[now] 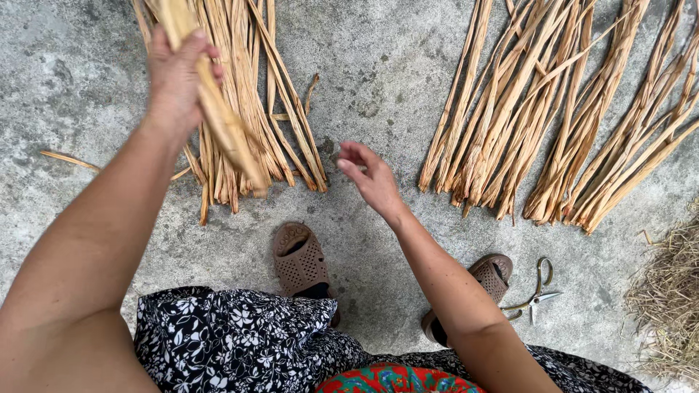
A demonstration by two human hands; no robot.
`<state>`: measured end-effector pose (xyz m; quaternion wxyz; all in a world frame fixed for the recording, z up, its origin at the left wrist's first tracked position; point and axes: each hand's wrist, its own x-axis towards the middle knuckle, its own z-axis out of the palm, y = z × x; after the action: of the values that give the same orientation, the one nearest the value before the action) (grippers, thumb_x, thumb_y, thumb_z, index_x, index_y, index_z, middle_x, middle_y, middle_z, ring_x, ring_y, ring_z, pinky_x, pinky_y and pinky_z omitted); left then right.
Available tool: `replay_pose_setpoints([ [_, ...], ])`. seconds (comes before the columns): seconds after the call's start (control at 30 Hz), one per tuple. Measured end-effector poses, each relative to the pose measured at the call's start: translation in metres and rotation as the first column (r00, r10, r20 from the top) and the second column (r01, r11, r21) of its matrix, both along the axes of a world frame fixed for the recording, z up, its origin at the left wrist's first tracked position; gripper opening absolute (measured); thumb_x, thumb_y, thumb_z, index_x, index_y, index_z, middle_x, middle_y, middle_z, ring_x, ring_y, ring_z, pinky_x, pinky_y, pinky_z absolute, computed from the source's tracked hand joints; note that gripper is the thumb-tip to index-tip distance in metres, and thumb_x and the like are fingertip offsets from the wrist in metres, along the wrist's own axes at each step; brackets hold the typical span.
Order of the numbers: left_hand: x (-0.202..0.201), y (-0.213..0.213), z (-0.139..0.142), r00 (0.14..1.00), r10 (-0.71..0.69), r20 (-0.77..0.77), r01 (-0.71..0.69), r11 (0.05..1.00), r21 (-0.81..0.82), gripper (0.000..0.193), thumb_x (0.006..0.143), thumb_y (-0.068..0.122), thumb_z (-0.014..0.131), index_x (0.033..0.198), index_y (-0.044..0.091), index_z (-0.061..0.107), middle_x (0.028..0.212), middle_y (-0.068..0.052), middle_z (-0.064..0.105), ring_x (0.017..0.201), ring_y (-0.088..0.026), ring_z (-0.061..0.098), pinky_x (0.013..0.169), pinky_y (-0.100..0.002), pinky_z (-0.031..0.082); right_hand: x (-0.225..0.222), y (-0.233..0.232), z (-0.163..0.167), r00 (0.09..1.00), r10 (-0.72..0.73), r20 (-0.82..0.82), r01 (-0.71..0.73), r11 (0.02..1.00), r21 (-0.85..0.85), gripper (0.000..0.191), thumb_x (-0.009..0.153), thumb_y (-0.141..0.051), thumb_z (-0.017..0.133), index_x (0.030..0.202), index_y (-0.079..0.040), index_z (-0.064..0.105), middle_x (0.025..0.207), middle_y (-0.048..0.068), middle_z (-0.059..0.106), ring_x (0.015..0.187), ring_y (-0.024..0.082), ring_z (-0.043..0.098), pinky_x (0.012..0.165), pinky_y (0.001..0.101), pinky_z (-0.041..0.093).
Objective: The person gathers and aligns bundles of dried sticks on a concrete floor, then uses shears to trim the ends of a bundle while seated on a small stool. The trimmed bundle is placed on the floor.
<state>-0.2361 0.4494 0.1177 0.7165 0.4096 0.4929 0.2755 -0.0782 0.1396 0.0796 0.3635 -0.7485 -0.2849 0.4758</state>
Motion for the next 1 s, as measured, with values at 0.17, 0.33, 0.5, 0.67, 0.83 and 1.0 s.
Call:
replay_pose_setpoints([
  [0.17, 0.064, -0.069, 0.026, 0.95, -0.235, 0.204, 0.181, 0.951, 0.251, 0.051, 0.103, 0.017, 0.075, 0.144, 0.014, 0.046, 0.1, -0.008, 0.067, 0.077, -0.015, 0.069, 0.066, -0.031, 0.067, -0.009, 0.044, 0.052, 0.988, 0.066, 0.14, -0.118, 0.907, 0.403, 0.098, 0.087, -0.054, 0.073, 0.16, -0.009, 0.026, 0.154, 0.025, 0.042, 0.14, 0.036, 0.045, 0.109, 0.0544, 0.043],
  [0.33, 0.099, -0.107, 0.072, 0.85, -0.49, 0.195, 0.312, 0.765, 0.564, 0.056, 0.104, 0.013, 0.081, 0.147, 0.013, 0.045, 0.109, -0.005, 0.068, 0.094, -0.015, 0.074, 0.083, -0.034, 0.068, 0.012, 0.081, 0.054, 0.997, -0.062, 0.052, 0.05, 0.978, 0.201, 0.058, 0.086, -0.038, 0.078, 0.134, -0.009, 0.062, 0.117, 0.013, 0.079, 0.103, 0.022, 0.077, 0.097, 0.0407, 0.063],
  [0.5, 0.107, -0.099, 0.11, 0.801, -0.569, 0.186, 0.335, 0.684, 0.648, 0.054, 0.106, 0.007, 0.08, 0.147, 0.012, 0.046, 0.113, -0.004, 0.067, 0.107, -0.016, 0.073, 0.098, -0.033, 0.066, 0.04, 0.075, 0.034, 0.997, -0.018, 0.075, -0.005, 0.957, 0.29, 0.042, 0.09, -0.03, 0.079, 0.126, -0.013, 0.066, 0.112, 0.003, 0.077, 0.105, 0.017, 0.074, 0.097, 0.0358, 0.062],
  [0.67, 0.092, -0.111, 0.096, 0.758, -0.639, 0.129, 0.428, 0.637, 0.641, 0.051, 0.103, 0.005, 0.077, 0.144, 0.011, 0.047, 0.112, -0.003, 0.068, 0.11, -0.016, 0.072, 0.104, -0.031, 0.065, 0.041, 0.059, -0.006, 0.998, 0.012, 0.069, -0.022, 0.987, 0.16, 0.043, 0.085, -0.031, 0.077, 0.124, -0.017, 0.066, 0.118, 0.002, 0.072, 0.108, 0.018, 0.07, 0.102, 0.0376, 0.057],
  [0.83, 0.092, -0.125, 0.063, 0.804, -0.589, 0.085, 0.554, 0.793, 0.254, 0.035, 0.094, 0.003, 0.076, 0.123, 0.009, 0.057, 0.109, -0.002, 0.068, 0.106, -0.013, 0.07, 0.099, -0.029, 0.062, 0.029, 0.047, -0.031, 0.958, 0.13, 0.257, -0.121, 0.991, -0.049, 0.057, 0.08, -0.038, 0.083, 0.129, -0.019, 0.061, 0.116, 0.003, 0.068, 0.107, 0.021, 0.064, 0.101, 0.0452, 0.049],
  [1.0, 0.135, -0.088, 0.081, 0.775, -0.557, 0.3, 0.448, 0.818, 0.36, 0.03, 0.1, 0.008, 0.075, 0.123, 0.008, 0.055, 0.108, -0.001, 0.061, 0.09, -0.018, 0.071, 0.084, -0.037, 0.067, 0.037, 0.047, -0.01, 0.993, -0.062, -0.105, 0.061, 0.998, -0.014, 0.044, 0.092, -0.036, 0.073, 0.131, -0.017, 0.065, 0.099, 0.008, 0.071, 0.086, 0.02, 0.065, 0.079, 0.035, 0.058],
])
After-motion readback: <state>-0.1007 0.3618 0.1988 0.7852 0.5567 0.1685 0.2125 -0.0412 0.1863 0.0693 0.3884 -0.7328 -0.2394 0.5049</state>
